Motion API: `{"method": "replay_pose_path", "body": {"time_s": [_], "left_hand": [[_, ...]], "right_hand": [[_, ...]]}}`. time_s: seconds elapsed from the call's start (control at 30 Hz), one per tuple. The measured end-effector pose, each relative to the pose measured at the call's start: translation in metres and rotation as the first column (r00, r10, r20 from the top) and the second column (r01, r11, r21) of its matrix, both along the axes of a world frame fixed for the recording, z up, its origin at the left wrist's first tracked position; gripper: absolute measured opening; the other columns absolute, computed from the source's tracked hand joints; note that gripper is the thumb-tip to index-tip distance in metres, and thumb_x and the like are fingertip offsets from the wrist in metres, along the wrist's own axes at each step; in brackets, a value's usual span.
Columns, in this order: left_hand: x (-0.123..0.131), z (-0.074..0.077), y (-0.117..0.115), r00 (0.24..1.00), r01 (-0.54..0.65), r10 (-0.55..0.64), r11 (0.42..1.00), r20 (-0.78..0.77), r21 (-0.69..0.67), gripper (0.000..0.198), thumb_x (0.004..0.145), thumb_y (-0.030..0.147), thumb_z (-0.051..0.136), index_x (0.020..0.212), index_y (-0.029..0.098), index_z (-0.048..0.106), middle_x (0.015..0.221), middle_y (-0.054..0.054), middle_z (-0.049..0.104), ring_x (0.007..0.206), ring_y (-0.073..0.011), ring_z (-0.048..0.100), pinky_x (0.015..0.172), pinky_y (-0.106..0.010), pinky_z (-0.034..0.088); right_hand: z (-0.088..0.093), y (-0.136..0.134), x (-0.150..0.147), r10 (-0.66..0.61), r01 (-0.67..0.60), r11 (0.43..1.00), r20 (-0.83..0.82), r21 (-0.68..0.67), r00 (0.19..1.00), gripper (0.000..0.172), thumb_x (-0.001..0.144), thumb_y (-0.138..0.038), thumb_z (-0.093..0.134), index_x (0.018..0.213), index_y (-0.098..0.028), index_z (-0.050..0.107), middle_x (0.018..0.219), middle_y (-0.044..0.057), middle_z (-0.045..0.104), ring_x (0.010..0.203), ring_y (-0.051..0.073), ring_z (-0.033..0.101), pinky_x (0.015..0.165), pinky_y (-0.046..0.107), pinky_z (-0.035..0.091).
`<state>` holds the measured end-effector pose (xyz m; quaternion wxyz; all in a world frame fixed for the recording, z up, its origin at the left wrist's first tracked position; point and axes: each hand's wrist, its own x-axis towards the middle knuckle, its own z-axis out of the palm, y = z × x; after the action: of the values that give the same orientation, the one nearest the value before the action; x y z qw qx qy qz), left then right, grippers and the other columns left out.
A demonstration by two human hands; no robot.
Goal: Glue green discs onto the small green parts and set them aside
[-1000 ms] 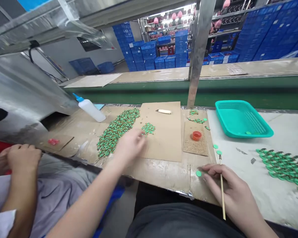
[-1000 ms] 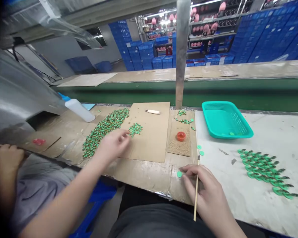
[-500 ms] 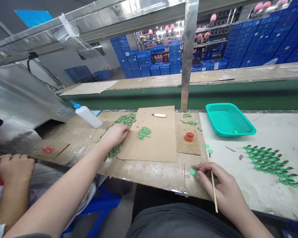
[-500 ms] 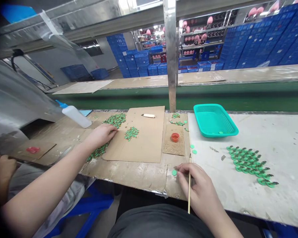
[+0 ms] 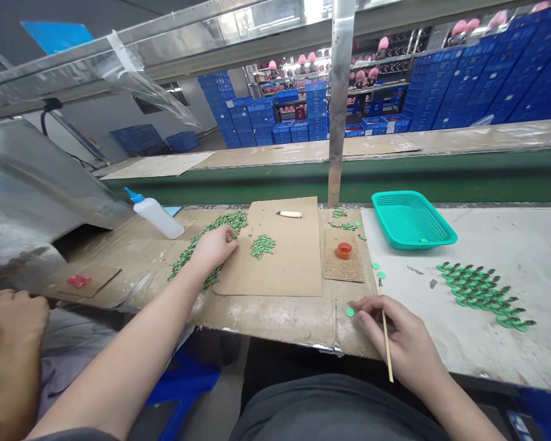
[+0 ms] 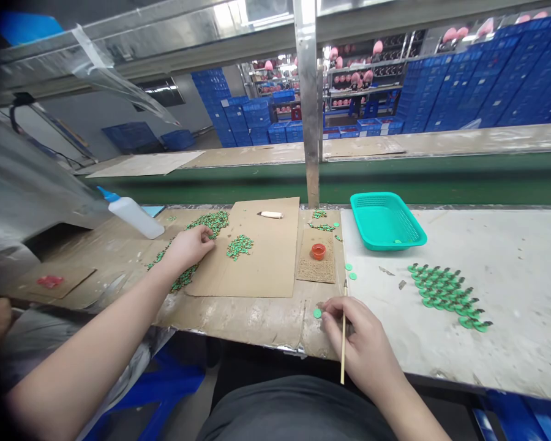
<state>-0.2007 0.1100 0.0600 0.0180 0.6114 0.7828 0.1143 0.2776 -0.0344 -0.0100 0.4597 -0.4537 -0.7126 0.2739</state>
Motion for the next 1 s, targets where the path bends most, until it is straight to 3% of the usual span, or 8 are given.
{"method": "replay_pose_path", "body": {"time_s": [0.1, 0.2, 0.3, 0.37, 0.47, 0.63, 0.77, 1.0], "left_hand": [[0.021, 0.011, -0.023, 0.997, 0.068, -0.076, 0.981, 0.033, 0.183, 0.029, 0.116, 0.046, 0.082, 0.117, 0.018, 0.076, 0.104, -0.003, 0.078, 0.089, -0.0197, 0.075, 0.089, -0.039, 0.069], [0.061, 0.014, -0.066, 0.962, 0.234, -0.27, 0.889, 0.037, 0.394, 0.018, 0.114, 0.039, 0.073, 0.106, 0.023, 0.072, 0.098, -0.003, 0.078, 0.088, -0.0202, 0.075, 0.086, -0.036, 0.064], [0.114, 0.014, -0.113, 0.861, 0.426, -0.508, 0.748, 0.025, 0.509, 0.02, 0.115, 0.043, 0.074, 0.104, 0.028, 0.068, 0.096, 0.0, 0.081, 0.09, -0.0186, 0.077, 0.091, -0.034, 0.063], [0.148, 0.016, -0.135, 0.681, 0.615, -0.732, 0.552, -0.027, 0.564, 0.015, 0.115, 0.028, 0.078, 0.107, 0.028, 0.065, 0.096, 0.003, 0.084, 0.087, -0.0161, 0.079, 0.088, -0.031, 0.062], [0.184, 0.024, -0.15, 0.527, 0.729, -0.848, 0.414, -0.06, 0.545, 0.019, 0.117, 0.014, 0.072, 0.11, 0.028, 0.062, 0.097, 0.003, 0.084, 0.081, -0.0136, 0.076, 0.08, -0.028, 0.061], [0.197, 0.019, -0.156, 0.456, 0.788, -0.884, 0.347, -0.105, 0.508, 0.027, 0.118, 0.01, 0.07, 0.099, 0.027, 0.06, 0.096, 0.002, 0.084, 0.084, -0.0147, 0.074, 0.083, -0.03, 0.063], [0.191, 0.006, -0.158, 0.447, 0.822, -0.877, 0.322, -0.18, 0.47, 0.026, 0.113, 0.007, 0.078, 0.103, 0.026, 0.065, 0.106, -0.001, 0.087, 0.094, -0.0176, 0.078, 0.091, -0.036, 0.065], [0.195, 0.012, -0.15, 0.421, 0.807, -0.873, 0.237, -0.245, 0.541, 0.021, 0.112, 0.008, 0.082, 0.127, 0.02, 0.073, 0.104, -0.006, 0.087, 0.091, -0.0204, 0.077, 0.087, -0.039, 0.067]], "right_hand": [[0.003, -0.001, 0.0, -0.01, 0.012, 1.0, -0.038, 0.029, 0.999, 0.02, 0.117, -0.038, 0.074, 0.1, -0.028, 0.08, 0.103, 0.007, 0.092, 0.096, 0.029, 0.093, 0.085, 0.039, 0.076], [0.014, -0.004, -0.004, -0.036, 0.044, 0.995, -0.092, 0.089, 0.995, 0.016, 0.115, -0.032, 0.075, 0.101, -0.027, 0.081, 0.097, 0.007, 0.09, 0.087, 0.026, 0.09, 0.08, 0.037, 0.074], [0.035, -0.009, -0.012, 0.047, -0.038, 0.995, -0.103, 0.088, 0.994, 0.008, 0.113, -0.026, 0.077, 0.107, -0.026, 0.083, 0.095, 0.005, 0.089, 0.081, 0.023, 0.086, 0.077, 0.034, 0.072], [0.049, -0.009, -0.02, 0.132, -0.128, 0.991, -0.128, 0.041, 0.983, 0.005, 0.112, -0.026, 0.08, 0.112, -0.026, 0.085, 0.097, 0.004, 0.091, 0.083, 0.021, 0.086, 0.081, 0.033, 0.072], [0.063, -0.006, -0.029, 0.219, -0.224, 0.975, -0.202, -0.003, 0.955, 0.01, 0.11, -0.027, 0.084, 0.12, -0.025, 0.087, 0.101, 0.004, 0.092, 0.087, 0.019, 0.087, 0.086, 0.031, 0.073], [0.068, -0.006, -0.032, 0.215, -0.237, 0.97, -0.253, -0.058, 0.943, 0.008, 0.105, -0.024, 0.087, 0.113, -0.023, 0.089, 0.097, 0.003, 0.092, 0.084, 0.018, 0.085, 0.081, 0.028, 0.071], [0.071, -0.011, -0.031, 0.194, -0.262, 0.938, -0.283, -0.226, 0.939, 0.006, 0.102, -0.026, 0.085, 0.097, -0.023, 0.086, 0.083, 0.0, 0.085, 0.074, 0.016, 0.077, 0.07, 0.026, 0.063], [0.073, -0.007, -0.03, 0.043, -0.444, 0.687, -0.578, -0.575, 0.815, 0.027, 0.094, -0.041, 0.097, 0.089, -0.021, 0.078, 0.078, -0.001, 0.08, 0.074, 0.015, 0.072, 0.074, 0.027, 0.061]]}}
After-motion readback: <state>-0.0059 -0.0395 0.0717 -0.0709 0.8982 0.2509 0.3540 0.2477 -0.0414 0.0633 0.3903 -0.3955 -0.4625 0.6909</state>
